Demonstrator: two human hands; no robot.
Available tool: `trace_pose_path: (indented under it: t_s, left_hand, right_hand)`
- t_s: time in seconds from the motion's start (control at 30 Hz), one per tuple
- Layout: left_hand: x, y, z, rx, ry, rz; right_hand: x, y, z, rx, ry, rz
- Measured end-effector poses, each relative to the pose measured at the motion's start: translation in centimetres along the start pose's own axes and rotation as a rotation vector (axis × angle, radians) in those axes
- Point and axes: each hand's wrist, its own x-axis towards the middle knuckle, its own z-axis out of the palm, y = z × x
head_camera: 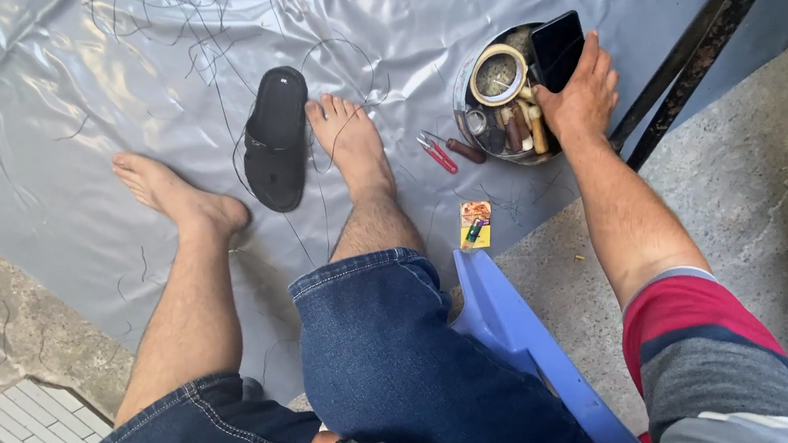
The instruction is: Hand-stitching the sole of a black sandal using a needle and thread in a repair shop environment.
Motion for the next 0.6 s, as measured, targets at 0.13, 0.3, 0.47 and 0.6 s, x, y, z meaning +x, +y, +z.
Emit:
trace_pose_path:
  t_s: [0.13,0.3,0.47,0.6]
  left_hand:
    - [1.2,-1.1,0.4,-0.040,0.023,0.019]
    - [-2.8,2.8,0.2,-0.177,-0.005,-0.100]
    - [-0.3,0.3,0.3,-0.121,0.005,-0.049]
    - [-1.2,0.6,0.2,-0.022,-0.004,0.019]
  right_hand:
    - [-0.4,-0.3,-0.2,-0.025,-0.038,-0.002]
    - [-0.8,-2.3,-3.0,-0.043,-0.195,0.087]
    - [-1.7,0.4,-2.1,0.195,0.023,-0.023]
    - [-4.4,2.1,0.5,0.366,0.279,-0.309]
